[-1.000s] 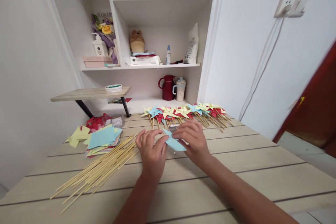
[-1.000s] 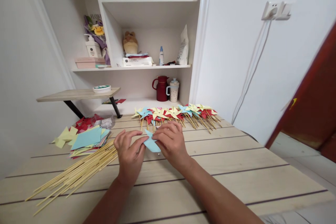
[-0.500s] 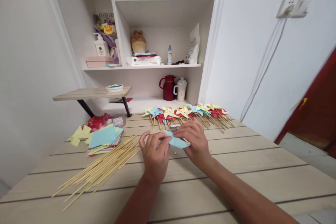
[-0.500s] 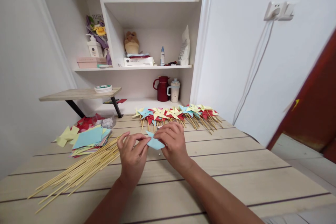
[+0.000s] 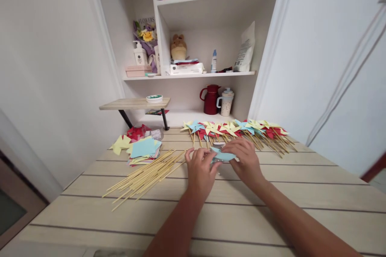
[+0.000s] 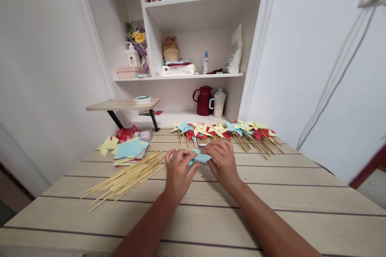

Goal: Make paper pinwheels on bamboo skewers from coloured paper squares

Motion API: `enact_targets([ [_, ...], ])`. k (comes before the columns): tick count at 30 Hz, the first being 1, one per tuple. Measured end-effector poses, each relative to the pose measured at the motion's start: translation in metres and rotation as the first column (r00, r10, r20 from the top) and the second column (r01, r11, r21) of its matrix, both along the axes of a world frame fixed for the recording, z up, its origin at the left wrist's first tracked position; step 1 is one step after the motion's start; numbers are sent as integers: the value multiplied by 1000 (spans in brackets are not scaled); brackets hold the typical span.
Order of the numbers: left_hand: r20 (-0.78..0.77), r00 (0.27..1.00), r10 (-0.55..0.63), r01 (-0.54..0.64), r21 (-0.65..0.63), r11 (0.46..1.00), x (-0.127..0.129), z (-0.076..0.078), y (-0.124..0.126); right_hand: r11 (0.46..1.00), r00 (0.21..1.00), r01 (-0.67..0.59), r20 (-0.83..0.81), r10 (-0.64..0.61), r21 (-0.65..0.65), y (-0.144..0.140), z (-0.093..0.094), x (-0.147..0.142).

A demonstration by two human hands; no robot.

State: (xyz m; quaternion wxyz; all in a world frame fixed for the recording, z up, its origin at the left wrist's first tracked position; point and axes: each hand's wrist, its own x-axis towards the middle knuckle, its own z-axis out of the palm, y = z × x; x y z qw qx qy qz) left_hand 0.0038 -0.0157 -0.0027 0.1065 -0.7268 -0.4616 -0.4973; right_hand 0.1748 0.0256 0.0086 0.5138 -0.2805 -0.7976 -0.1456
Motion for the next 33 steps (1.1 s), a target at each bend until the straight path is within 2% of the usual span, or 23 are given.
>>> enact_targets([
  [3, 39, 998, -51, 54, -82, 995, -4, -2, 3, 998, 998, 57, -36, -57, 9, 6, -2, 6],
  [6, 140, 990, -30, 51, -150, 987, -8, -4, 6, 995, 994, 95, -56, -95, 0, 9, -2, 12],
  [11, 252, 943, 217, -167, -205, 964, -34, 1, 16, 995, 990, 104, -96, -104, -9, 10, -2, 16],
  [14, 273, 869, 413, -347, -261, 901, -64, 6, 23, 994, 986, 105, -129, -107, -25, 11, -3, 16],
  [18, 119, 840, 530, -456, -374, 807, -91, 6, 29, 994, 981, 95, -165, -103, -55, 12, -4, 18],
  [23, -70, 831, 552, -518, -462, 720, -94, 0, 28, 995, 974, 84, -208, -95, -61, 13, -3, 19],
  [28, -121, 806, 579, -559, -476, 679, -89, 1, 27, 993, 973, 87, -209, -101, -74, 12, -1, 17],
  [31, -108, 784, 611, -580, -478, 660, -94, 10, 26, 994, 975, 77, -204, -90, -75, 11, -1, 15],
  [33, -97, 781, 617, -581, -476, 660, -106, 20, 24, 995, 976, 63, -205, -78, -80, 9, -1, 14],
])
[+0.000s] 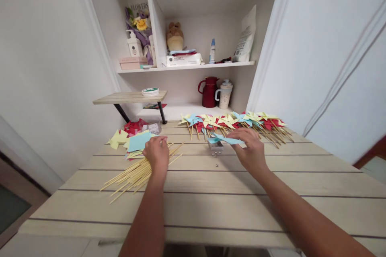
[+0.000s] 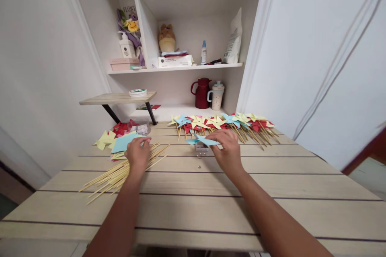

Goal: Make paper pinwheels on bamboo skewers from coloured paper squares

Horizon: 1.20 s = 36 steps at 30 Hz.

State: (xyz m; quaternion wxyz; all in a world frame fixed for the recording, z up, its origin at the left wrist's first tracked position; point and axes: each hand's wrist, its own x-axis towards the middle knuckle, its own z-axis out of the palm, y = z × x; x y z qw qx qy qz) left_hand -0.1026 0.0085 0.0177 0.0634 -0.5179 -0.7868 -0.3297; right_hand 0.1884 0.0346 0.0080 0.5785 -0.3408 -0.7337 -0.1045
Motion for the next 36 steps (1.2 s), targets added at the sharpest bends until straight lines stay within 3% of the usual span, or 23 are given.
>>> enact_targets([
  [4, -44, 992, -119, 116, -81, 990, -43, 24, -10, 1000, 1000, -15, -6, 15, -18, -4, 2, -4],
  [9, -203, 968, -150, 105, -216, 971, -83, 40, -29, 998, 999, -42, 11, 43, -42, -5, 2, -6],
  [19, -314, 916, -249, 130, -357, 925, -97, 20, -54, 999, 1000, -13, -12, 12, -53, -6, 3, -4],
  [26, -328, 865, -380, 213, -446, 869, -76, 10, -64, 998, 999, -34, -8, 34, -48, -6, 2, -5],
  [36, -338, 891, -303, 132, -447, 885, -76, 2, -63, 997, 999, -43, 26, 45, -63, -6, 0, -5],
])
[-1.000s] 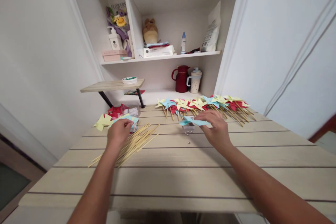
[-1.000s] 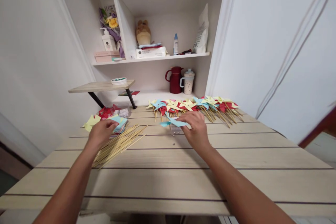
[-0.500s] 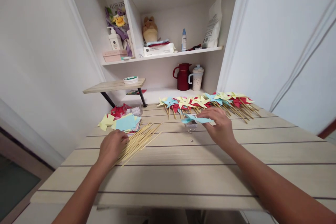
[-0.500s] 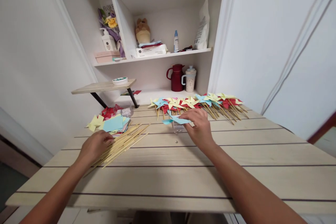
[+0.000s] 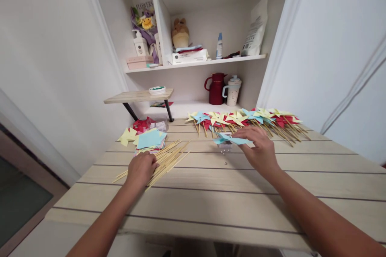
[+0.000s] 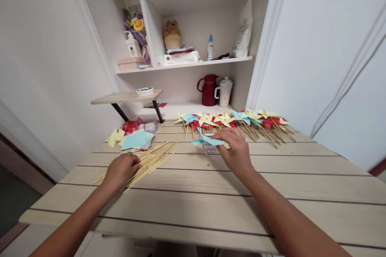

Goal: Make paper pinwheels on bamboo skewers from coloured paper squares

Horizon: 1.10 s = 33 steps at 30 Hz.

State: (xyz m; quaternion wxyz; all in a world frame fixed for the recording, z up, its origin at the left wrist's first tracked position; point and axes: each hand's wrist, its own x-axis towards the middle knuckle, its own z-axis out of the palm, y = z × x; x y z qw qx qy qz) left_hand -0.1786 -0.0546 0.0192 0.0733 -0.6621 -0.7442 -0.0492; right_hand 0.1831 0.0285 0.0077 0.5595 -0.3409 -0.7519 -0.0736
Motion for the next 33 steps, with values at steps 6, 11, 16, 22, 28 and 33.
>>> enact_targets([
  [6, 20, 999, 43, -43, 21, 999, -2, -3, 1, 1000, 1000, -5, 16, 5, -13, 0, 0, 0],
  [11, 2, 998, 61, -61, 35, 997, 2, 1, -1, 1000, 1000, -10, 27, 10, -17, 2, -1, 0],
  [16, -26, 998, 61, -60, 54, 997, 5, 4, -3, 1000, 1000, -11, 14, 11, -13, 1, -1, -1],
  [22, -28, 998, 55, -53, 79, 995, 6, 0, -4, 1000, 1000, -13, 16, 13, -25, 0, 0, -2],
  [28, -35, 997, 63, -58, 135, 989, 8, 3, -7, 999, 1000, -15, 18, 16, -31, 2, -2, -2],
  [33, 23, 999, -25, 17, 300, 954, 27, 19, -1, 996, 996, -50, -84, 43, -79, 1, 1, -5],
])
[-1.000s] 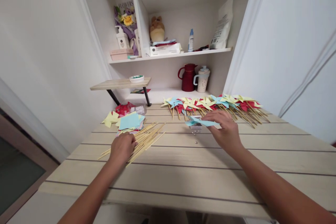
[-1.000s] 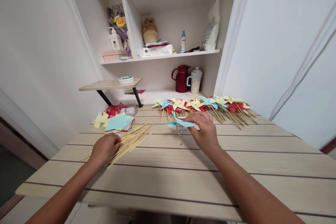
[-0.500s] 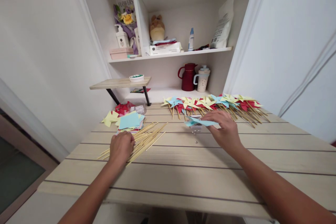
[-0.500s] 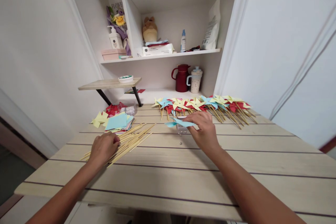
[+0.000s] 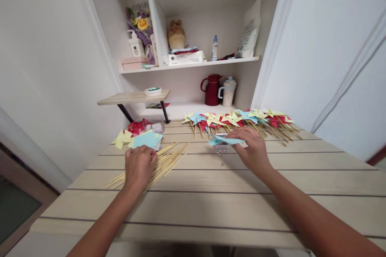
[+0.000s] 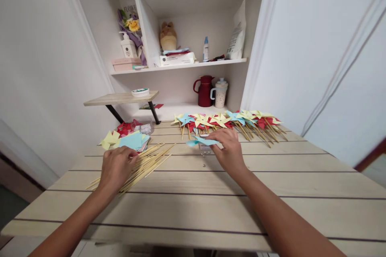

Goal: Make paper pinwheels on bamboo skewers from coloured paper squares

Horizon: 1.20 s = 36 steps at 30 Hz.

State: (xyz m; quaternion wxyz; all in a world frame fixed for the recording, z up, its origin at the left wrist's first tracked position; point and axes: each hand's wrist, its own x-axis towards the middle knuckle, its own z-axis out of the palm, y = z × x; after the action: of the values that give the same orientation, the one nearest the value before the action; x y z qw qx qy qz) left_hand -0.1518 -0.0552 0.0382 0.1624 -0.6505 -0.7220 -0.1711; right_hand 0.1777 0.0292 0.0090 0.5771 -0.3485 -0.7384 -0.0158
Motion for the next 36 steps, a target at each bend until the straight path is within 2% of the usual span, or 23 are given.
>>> enact_targets([
  [2, 96, 992, -86, 79, 70, 994, 20, 7, 6, 991, 984, -55, -177, 34, -119, 0, 2, -4],
  [3, 168, 976, -136, 122, 90, 988, 33, 10, 10, 968, 940, -135, -335, 59, -209, 0, 3, -6],
  [4, 248, 949, -193, 172, 104, 980, 48, 11, 13, 920, 824, -265, -563, 60, -289, 1, 4, -9],
  [5, 315, 916, -249, 224, 112, 968, 63, 11, 17, 841, 631, -435, -775, 29, -323, 2, 4, -11],
  [6, 357, 885, -298, 272, 122, 955, 79, 10, 20, 816, 554, -484, -833, 5, -317, 4, 4, -13],
  [10, 377, 842, -385, 370, 114, 922, 135, -9, 28, 744, 372, -616, -928, -14, -259, 10, 2, -15],
  [13, 333, 836, -437, 429, 101, 898, 161, -30, 33, 669, 239, -718, -971, -25, -194, 12, 1, -14],
  [16, 276, 839, -470, 462, 95, 882, 172, -43, 36, 608, 123, -784, -991, -45, -125, 12, 1, -15],
  [20, 219, 839, -498, 485, 113, 867, 173, -48, 36, 563, 24, -825, -998, -57, -52, 12, 2, -17],
  [24, 200, 829, -522, 507, 126, 853, 174, -51, 35, 538, -14, -843, -999, -47, -13, 9, 5, -20],
  [26, 221, 815, -535, 517, 141, 845, 174, -53, 34, 528, -2, -849, -1000, -31, -14, 7, 5, -21],
  [28, 266, 794, -547, 513, 190, 837, 172, -52, 34, 567, 94, -821, -995, 17, -68, 8, 5, -21],
  [31, 426, 742, -517, 396, 343, 851, 159, -46, 35, 694, 271, -707, -958, 92, -134, 11, 7, -15],
  [32, 517, 699, -493, 323, 388, 864, 152, -43, 36, 729, 300, -672, -948, 108, -129, 12, 9, -11],
  [33, 619, 624, -478, 251, 420, 872, 143, -39, 37, 754, 311, -647, -943, 121, -116, 11, 12, -7],
  [35, 819, 353, -453, 118, 441, 890, 124, -33, 39, 793, 369, -600, -916, 157, -106, 6, 19, 2],
  [36, 882, 225, -414, 59, 412, 909, 116, -31, 40, 808, 437, -577, -880, 184, -117, 1, 23, 6],
])
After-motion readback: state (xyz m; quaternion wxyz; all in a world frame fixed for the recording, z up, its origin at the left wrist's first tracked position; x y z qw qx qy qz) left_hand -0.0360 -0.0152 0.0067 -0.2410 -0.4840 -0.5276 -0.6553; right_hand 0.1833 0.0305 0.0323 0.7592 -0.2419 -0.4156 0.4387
